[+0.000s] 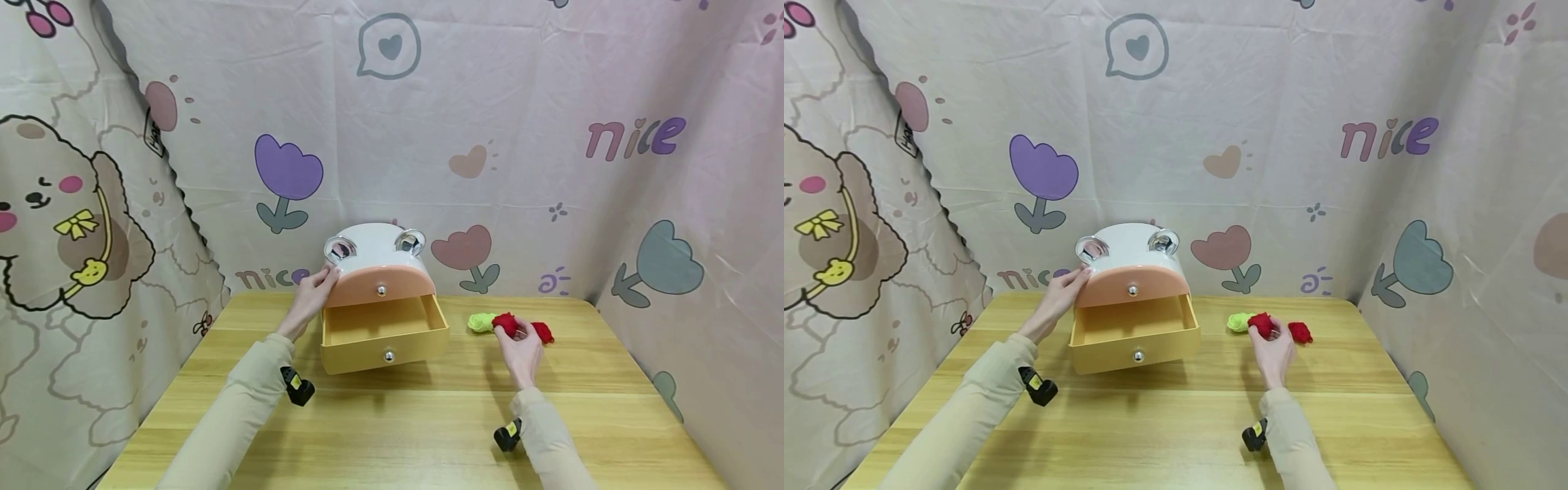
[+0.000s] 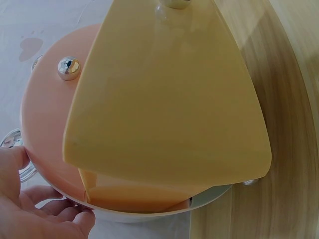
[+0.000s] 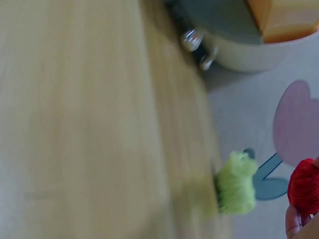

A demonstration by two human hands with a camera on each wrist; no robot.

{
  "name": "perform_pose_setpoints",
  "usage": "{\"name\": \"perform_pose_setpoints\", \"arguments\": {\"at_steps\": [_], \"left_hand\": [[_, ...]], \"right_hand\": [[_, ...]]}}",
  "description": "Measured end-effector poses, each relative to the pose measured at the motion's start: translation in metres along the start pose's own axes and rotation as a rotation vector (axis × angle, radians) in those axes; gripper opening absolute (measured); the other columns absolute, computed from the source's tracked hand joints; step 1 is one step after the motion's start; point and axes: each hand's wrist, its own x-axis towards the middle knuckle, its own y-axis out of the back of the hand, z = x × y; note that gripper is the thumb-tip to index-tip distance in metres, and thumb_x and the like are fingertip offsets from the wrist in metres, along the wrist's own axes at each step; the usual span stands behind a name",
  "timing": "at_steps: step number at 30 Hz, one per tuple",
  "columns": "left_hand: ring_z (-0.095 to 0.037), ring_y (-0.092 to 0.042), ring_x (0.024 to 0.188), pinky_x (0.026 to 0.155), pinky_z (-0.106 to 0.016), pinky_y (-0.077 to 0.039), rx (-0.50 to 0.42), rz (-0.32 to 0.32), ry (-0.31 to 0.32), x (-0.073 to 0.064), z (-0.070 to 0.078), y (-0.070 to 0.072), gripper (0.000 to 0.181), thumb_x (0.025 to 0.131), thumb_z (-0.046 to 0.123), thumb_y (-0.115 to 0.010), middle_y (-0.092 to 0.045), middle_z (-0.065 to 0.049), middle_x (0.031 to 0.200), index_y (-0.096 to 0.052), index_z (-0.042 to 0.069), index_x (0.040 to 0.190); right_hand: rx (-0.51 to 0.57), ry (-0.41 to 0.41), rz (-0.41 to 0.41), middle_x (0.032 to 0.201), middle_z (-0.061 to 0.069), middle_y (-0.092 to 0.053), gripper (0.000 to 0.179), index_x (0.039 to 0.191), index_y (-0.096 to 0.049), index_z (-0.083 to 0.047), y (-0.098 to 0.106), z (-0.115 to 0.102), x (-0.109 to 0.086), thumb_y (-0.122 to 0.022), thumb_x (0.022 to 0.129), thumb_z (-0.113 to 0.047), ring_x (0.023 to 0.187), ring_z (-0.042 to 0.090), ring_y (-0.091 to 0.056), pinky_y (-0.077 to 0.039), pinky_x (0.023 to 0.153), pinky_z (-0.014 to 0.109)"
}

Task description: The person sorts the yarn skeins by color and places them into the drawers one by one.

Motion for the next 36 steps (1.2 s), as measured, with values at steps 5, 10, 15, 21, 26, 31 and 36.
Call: {"name": "perform_pose_setpoints", "arguments": {"at_steps": [5, 10, 15, 21, 26, 31, 36], "left_hand": [[-0.032, -0.021, 0.156, 0.128, -0.045, -0.022, 0.006, -0.001, -0.003, 0.0, 0.0, 0.0, 0.066, 0.107, 0.046, -0.043, -0.022, -0.011, 0.166, -0.028, 0.005, 0.157], [-0.032, -0.02, 0.156, 0.129, -0.045, -0.022, 0.003, -0.005, -0.007, 0.0, 0.0, 0.0, 0.066, 0.107, 0.045, -0.043, -0.022, -0.011, 0.166, -0.028, 0.005, 0.157], [-0.032, -0.021, 0.156, 0.129, -0.045, -0.021, 0.001, -0.002, 0.0, 0.0, 0.0, 0.0, 0.066, 0.107, 0.046, -0.043, -0.022, -0.011, 0.166, -0.028, 0.005, 0.157], [-0.032, -0.021, 0.156, 0.129, -0.045, -0.021, -0.004, -0.003, 0.004, 0.0, 0.0, 0.0, 0.066, 0.107, 0.046, -0.043, -0.022, -0.01, 0.166, -0.028, 0.006, 0.157], [-0.032, -0.021, 0.156, 0.128, -0.045, -0.022, -0.008, -0.004, 0.006, -0.001, 0.001, 0.0, 0.066, 0.107, 0.046, -0.043, -0.022, -0.01, 0.166, -0.028, 0.005, 0.157], [-0.032, -0.021, 0.156, 0.129, -0.044, -0.021, -0.009, -0.001, 0.011, -0.001, 0.001, 0.0, 0.066, 0.107, 0.045, -0.044, -0.023, -0.009, 0.166, -0.029, 0.004, 0.156], [-0.032, -0.021, 0.156, 0.129, -0.045, -0.022, -0.003, -0.002, 0.011, -0.001, 0.002, 0.0, 0.066, 0.107, 0.045, -0.044, -0.023, -0.008, 0.166, -0.029, 0.005, 0.156]], "right_hand": [[0.053, 0.033, -0.054, 0.116, 0.023, -0.071, 0.048, 0.129, -0.064, -0.003, -0.002, -0.021, -0.004, -0.074, 0.085, -0.02, 0.084, 0.003, -0.057, -0.041, 0.069, 0.001], [0.145, 0.092, -0.124, 0.119, 0.026, -0.069, 0.045, 0.129, -0.063, 0.001, -0.005, -0.045, -0.013, -0.074, 0.087, -0.014, 0.083, -0.004, -0.057, -0.045, 0.072, 0.001], [0.268, 0.14, -0.201, 0.119, 0.028, -0.067, 0.044, 0.128, -0.063, 0.005, -0.009, -0.067, -0.022, -0.075, 0.087, -0.006, 0.082, -0.006, -0.058, -0.049, 0.075, 0.003], [0.347, 0.181, -0.295, 0.118, 0.027, -0.066, 0.045, 0.126, -0.062, 0.007, -0.016, -0.09, -0.033, -0.076, 0.084, 0.0, 0.081, -0.004, -0.059, -0.05, 0.075, 0.006], [0.354, 0.224, -0.366, 0.117, 0.028, -0.067, 0.043, 0.124, -0.064, 0.006, -0.022, -0.106, -0.046, -0.077, 0.083, 0.002, 0.082, -0.002, -0.062, -0.051, 0.077, 0.007], [0.335, 0.257, -0.432, 0.116, 0.025, -0.07, 0.041, 0.122, -0.066, 0.004, -0.029, -0.118, -0.058, -0.079, 0.083, 0.0, 0.084, 0.002, -0.063, -0.053, 0.08, 0.008], [0.3, 0.288, -0.488, 0.111, 0.022, -0.073, 0.041, 0.119, -0.068, 0.001, -0.038, -0.126, -0.07, -0.082, 0.082, -0.006, 0.088, 0.012, -0.068, -0.058, 0.084, 0.018]]}}
